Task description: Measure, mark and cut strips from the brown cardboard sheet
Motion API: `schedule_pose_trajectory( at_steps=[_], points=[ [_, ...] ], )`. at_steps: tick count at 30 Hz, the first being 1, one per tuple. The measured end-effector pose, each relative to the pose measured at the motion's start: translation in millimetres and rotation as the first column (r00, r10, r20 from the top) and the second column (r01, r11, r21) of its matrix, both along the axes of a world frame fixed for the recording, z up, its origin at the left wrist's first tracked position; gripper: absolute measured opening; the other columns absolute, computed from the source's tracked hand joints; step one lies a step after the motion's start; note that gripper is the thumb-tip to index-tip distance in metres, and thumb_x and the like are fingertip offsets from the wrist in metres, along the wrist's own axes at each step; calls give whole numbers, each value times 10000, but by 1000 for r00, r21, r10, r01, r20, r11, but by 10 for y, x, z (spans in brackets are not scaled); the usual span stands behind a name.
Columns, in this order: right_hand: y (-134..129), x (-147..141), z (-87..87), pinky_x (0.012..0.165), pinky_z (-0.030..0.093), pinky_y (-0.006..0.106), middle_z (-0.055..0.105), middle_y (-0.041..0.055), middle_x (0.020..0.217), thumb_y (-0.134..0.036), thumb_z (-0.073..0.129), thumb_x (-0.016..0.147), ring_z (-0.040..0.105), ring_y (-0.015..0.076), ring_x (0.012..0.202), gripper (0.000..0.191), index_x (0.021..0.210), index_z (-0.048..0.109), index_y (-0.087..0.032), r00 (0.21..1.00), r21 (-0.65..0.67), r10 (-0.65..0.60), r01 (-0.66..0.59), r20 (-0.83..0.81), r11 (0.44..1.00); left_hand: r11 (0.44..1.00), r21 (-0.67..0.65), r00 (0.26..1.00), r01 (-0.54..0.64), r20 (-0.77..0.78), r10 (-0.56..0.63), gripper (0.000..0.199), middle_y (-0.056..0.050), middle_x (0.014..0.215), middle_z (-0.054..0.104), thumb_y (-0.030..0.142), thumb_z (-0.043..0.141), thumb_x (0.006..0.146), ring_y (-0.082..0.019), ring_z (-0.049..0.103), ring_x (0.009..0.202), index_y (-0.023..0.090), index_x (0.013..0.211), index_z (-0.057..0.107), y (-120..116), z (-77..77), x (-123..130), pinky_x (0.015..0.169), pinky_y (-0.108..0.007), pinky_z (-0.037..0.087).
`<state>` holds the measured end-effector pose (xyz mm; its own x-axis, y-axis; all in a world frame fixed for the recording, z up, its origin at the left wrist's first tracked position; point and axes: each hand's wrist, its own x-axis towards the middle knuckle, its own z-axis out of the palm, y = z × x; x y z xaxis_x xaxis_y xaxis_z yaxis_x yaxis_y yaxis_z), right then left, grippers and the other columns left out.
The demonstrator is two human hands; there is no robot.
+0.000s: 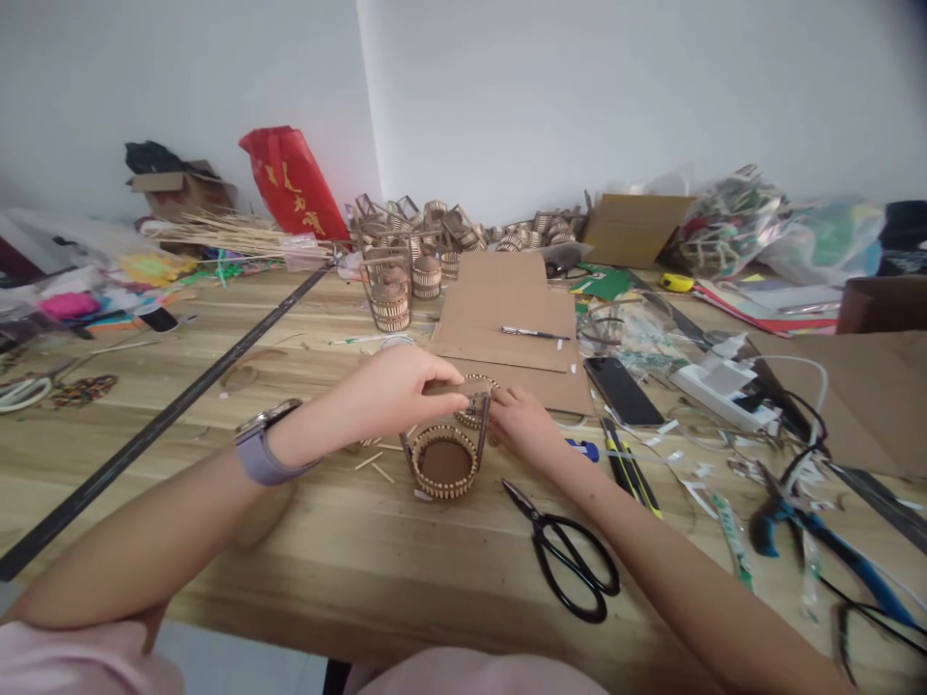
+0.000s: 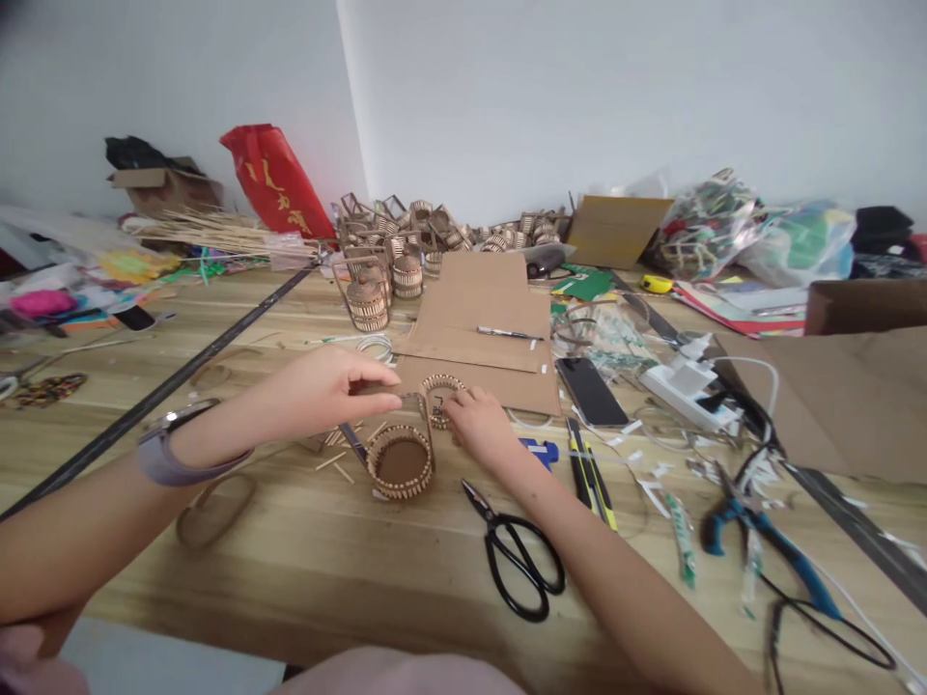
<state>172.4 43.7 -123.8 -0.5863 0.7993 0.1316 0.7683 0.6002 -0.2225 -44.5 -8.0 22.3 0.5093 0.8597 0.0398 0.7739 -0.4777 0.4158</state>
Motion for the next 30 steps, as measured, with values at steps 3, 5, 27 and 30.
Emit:
schedule_pose_trajectory(
  at_steps=[3,5,27,30],
  points=[
    [60,8,-6,851,434,370,688,155,1018,-71,550,860,613,275,977,198,962,694,-160,997,4,39,-39,61,999,999,-29,998,38,-46,-40,284,-32,806,708,380,557,882,-165,568,692,166,885,743,30,-86,24,616,-260,322],
    [70,52,46,801,444,339,691,137,994,-64,534,858,638,249,913,216,971,685,-169,996,-3,51,-51,74,999,997,-62,998,56,-39,-58,287,-44,887,732,384,570,888,-182,605,756,172,957,751,37,-123,37,650,-260,357],
    [-103,196,253,899,513,342,724,96,1040,-302,437,965,663,200,1013,281,1003,708,-237,823,-170,395,-493,-408,853,936,-347,998,53,60,-34,336,18,650,608,339,619,782,-114,489,548,140,1043,689,622,-826,-235,532,-217,345],
    [-143,198,238,903,513,334,732,93,1040,-257,449,945,670,198,1021,267,1018,705,-234,815,-175,406,-509,-414,843,946,-310,995,94,61,-79,260,44,559,549,240,623,737,-107,455,513,157,964,715,661,-880,-204,523,-215,307]
  ],
)
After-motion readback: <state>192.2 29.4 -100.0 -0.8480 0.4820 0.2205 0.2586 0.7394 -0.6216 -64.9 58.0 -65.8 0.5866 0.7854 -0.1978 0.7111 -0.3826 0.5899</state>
